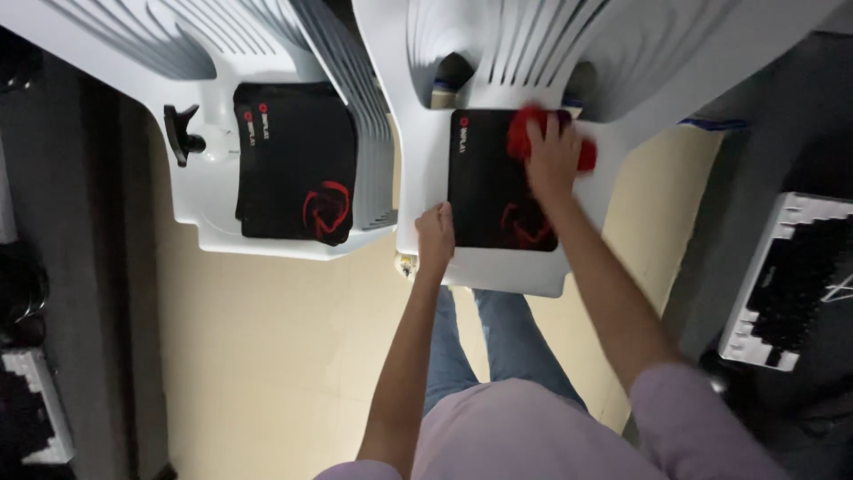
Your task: The person sprays a cleaning solution onto a white plastic chair and wipes it with a red cloth. They then proceed to wipe a black mousepad placed on the chair seat, repeatedly cleaning the surface with the cloth.
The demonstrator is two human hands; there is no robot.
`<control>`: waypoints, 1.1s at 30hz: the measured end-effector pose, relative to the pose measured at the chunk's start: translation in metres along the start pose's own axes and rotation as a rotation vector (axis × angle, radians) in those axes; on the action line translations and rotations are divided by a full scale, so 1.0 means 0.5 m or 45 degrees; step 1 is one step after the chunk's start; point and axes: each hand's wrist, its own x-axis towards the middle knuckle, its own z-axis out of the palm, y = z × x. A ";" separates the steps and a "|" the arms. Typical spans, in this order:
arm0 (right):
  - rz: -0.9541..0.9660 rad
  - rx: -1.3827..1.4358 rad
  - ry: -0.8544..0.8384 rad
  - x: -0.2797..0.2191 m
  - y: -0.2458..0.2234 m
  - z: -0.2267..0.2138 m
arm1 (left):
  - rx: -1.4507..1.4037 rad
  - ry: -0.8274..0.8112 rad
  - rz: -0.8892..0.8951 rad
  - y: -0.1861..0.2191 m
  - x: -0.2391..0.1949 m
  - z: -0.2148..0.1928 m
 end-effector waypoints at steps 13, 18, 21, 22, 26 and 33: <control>0.053 0.326 -0.719 -0.351 -0.076 -0.169 | 0.245 -0.034 0.079 -0.021 0.035 0.091; 1.239 2.103 -0.560 -0.335 0.031 -0.076 | -0.230 -0.147 0.378 -0.054 0.063 0.106; 1.444 2.681 -0.710 -0.274 -0.022 -0.183 | -0.548 -0.314 0.197 0.018 0.019 0.021; 1.411 2.675 -0.755 -0.256 -0.053 -0.179 | -0.549 -0.270 0.192 0.063 -0.002 -0.041; 1.109 3.002 -0.963 -0.204 -0.195 -0.167 | -0.904 -0.355 0.144 0.151 -0.068 -0.238; 0.501 3.676 -1.271 -0.141 -0.447 -0.153 | -1.059 -0.323 0.115 0.057 -0.036 -0.513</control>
